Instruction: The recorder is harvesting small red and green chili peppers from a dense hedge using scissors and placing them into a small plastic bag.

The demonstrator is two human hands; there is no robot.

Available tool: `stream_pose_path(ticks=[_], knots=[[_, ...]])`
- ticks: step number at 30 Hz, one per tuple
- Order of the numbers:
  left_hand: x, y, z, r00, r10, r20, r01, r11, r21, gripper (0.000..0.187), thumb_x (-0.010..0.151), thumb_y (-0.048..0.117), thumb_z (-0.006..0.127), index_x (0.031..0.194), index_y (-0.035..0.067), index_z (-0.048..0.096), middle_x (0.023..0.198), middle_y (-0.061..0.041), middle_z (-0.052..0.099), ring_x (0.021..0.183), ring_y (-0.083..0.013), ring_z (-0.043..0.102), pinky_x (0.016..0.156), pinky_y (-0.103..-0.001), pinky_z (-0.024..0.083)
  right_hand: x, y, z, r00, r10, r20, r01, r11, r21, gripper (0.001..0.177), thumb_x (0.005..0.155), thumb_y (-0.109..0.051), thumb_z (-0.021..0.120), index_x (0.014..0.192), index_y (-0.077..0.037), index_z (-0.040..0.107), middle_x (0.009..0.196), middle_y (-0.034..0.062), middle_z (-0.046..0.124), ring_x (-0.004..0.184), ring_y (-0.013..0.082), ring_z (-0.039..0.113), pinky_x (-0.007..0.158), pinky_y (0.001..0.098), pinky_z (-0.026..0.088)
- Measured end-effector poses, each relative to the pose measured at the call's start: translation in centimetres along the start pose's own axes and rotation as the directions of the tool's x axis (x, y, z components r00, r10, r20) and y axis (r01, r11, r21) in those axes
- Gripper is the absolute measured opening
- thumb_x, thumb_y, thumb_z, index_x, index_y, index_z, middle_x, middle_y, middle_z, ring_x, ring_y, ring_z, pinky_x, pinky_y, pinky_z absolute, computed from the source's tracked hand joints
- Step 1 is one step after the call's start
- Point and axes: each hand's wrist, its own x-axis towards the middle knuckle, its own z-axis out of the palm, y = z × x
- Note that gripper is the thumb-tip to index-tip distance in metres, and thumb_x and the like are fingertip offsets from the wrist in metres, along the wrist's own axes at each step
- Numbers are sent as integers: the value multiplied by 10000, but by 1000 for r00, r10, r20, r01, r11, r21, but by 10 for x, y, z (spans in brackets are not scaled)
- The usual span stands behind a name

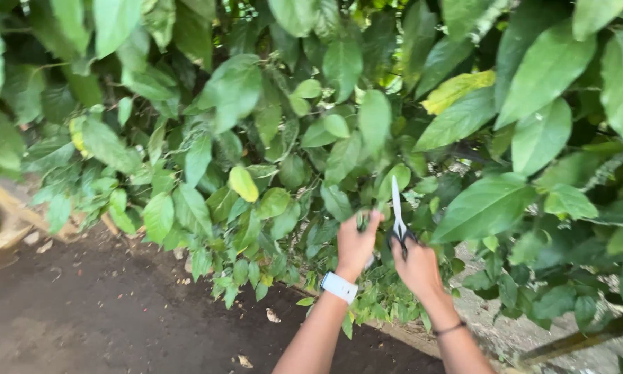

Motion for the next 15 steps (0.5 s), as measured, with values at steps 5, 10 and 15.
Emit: stream_pose_path(ticks=[5,10,15], knots=[[-53,-14,-54,990,-16,142,35,990,-135,248,1000,274,665,985,57,784,933,-44,794,865,-72,686,832,-275,540,-32,3,49,991,-16,-133,52,962,269,187,902,-127,706,965,40,760,654,134,704,533,192,653,549,345,536],[-84,-16,-111,997,-40,69,37,998,47,257,992,292,674,1025,53,765,874,-45,779,795,-73,683,751,-284,538,-28,-2,116,995,-84,57,4,593,805,189,983,-44,605,1094,55,722,922,108,750,727,150,704,671,331,604],[-101,-13,-173,992,-108,-65,122,951,284,259,971,317,714,1035,72,770,680,-125,679,562,-160,596,595,-335,488,-36,-80,137,964,-202,172,-86,375,923,263,1006,-77,623,1220,44,715,903,105,695,763,143,642,657,322,556]])
